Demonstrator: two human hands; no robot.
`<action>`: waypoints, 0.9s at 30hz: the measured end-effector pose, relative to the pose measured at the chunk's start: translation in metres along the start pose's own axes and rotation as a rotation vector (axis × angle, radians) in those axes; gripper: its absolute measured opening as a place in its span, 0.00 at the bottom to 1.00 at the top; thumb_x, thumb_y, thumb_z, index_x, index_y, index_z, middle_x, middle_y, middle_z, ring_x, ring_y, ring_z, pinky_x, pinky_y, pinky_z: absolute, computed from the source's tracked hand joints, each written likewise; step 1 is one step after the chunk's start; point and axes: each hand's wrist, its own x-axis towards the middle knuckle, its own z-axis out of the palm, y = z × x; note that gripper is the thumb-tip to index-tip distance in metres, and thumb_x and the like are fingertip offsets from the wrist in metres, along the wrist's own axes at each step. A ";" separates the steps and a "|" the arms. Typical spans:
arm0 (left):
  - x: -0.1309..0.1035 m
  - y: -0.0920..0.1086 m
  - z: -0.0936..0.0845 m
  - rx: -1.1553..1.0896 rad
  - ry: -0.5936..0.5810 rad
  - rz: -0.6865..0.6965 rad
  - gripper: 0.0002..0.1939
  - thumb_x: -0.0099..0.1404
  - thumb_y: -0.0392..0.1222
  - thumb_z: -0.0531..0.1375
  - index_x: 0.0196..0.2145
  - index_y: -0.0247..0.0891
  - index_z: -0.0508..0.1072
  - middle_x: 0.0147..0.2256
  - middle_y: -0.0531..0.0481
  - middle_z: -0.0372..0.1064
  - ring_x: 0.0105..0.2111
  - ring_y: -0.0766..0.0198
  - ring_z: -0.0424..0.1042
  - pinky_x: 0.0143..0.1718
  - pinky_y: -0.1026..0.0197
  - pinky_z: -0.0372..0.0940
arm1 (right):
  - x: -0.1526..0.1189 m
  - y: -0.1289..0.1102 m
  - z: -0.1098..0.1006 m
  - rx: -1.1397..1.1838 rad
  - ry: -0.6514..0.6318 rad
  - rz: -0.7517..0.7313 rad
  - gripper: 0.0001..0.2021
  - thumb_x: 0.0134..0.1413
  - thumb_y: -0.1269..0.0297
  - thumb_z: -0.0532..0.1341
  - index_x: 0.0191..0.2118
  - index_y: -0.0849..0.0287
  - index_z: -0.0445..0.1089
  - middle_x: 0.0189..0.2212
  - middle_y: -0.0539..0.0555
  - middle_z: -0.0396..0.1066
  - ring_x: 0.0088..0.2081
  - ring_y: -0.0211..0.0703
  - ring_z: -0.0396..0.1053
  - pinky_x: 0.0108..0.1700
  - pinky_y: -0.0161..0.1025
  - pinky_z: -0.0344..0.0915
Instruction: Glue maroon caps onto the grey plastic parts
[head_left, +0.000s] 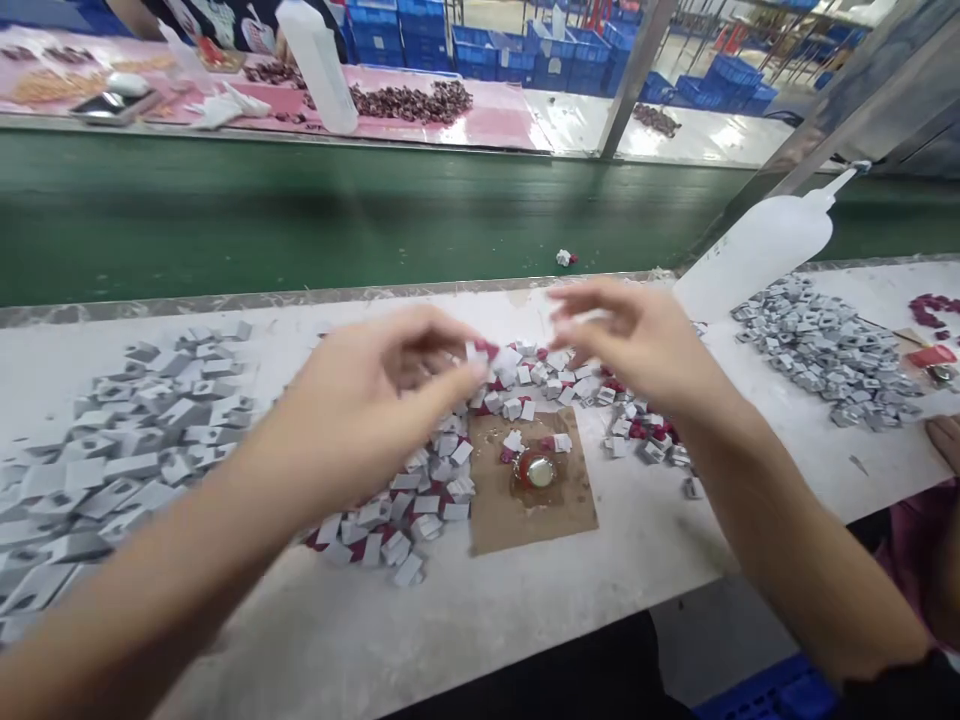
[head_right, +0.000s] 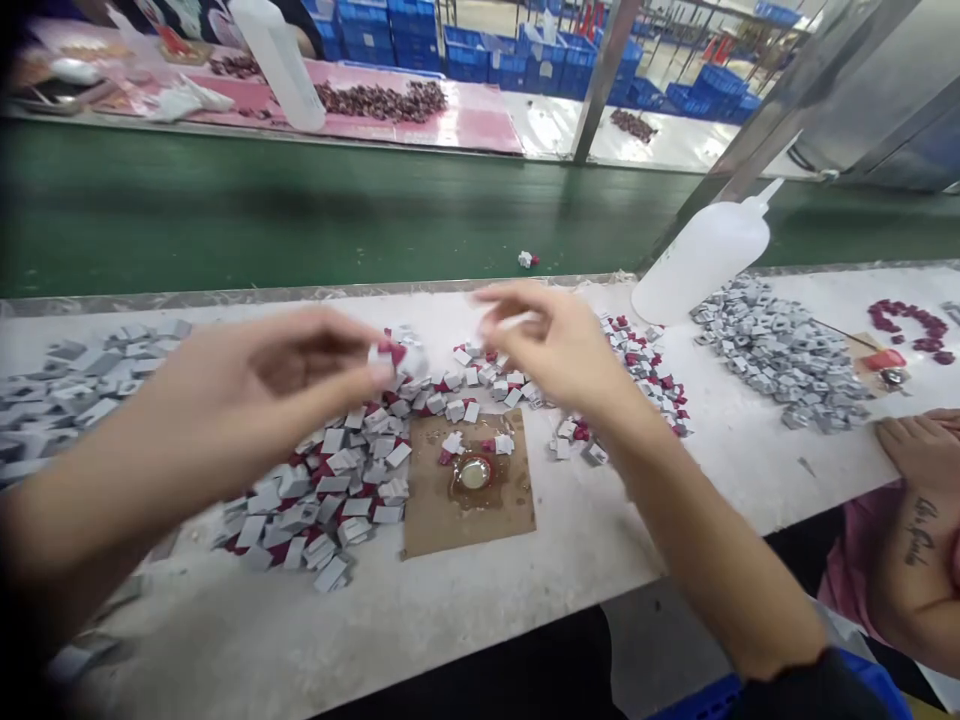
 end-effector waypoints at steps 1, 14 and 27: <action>0.023 -0.001 -0.004 0.100 0.064 -0.004 0.07 0.72 0.47 0.73 0.45 0.44 0.88 0.44 0.45 0.88 0.42 0.51 0.83 0.46 0.50 0.78 | 0.029 0.009 -0.008 -0.191 0.111 0.019 0.19 0.72 0.63 0.72 0.64 0.54 0.86 0.57 0.62 0.86 0.46 0.53 0.86 0.49 0.52 0.86; 0.218 -0.065 0.040 0.220 0.130 -0.167 0.20 0.83 0.51 0.70 0.65 0.39 0.80 0.63 0.40 0.80 0.57 0.49 0.83 0.58 0.41 0.83 | 0.176 0.055 0.010 -0.069 0.158 0.119 0.06 0.57 0.73 0.79 0.38 0.60 0.84 0.35 0.59 0.83 0.50 0.60 0.85 0.69 0.68 0.79; 0.050 0.002 0.030 -0.322 -0.093 0.373 0.05 0.81 0.36 0.64 0.49 0.40 0.82 0.45 0.48 0.86 0.46 0.59 0.84 0.50 0.57 0.78 | -0.010 0.000 0.031 0.744 0.098 0.005 0.14 0.60 0.52 0.85 0.46 0.49 0.89 0.44 0.52 0.90 0.44 0.46 0.89 0.48 0.42 0.89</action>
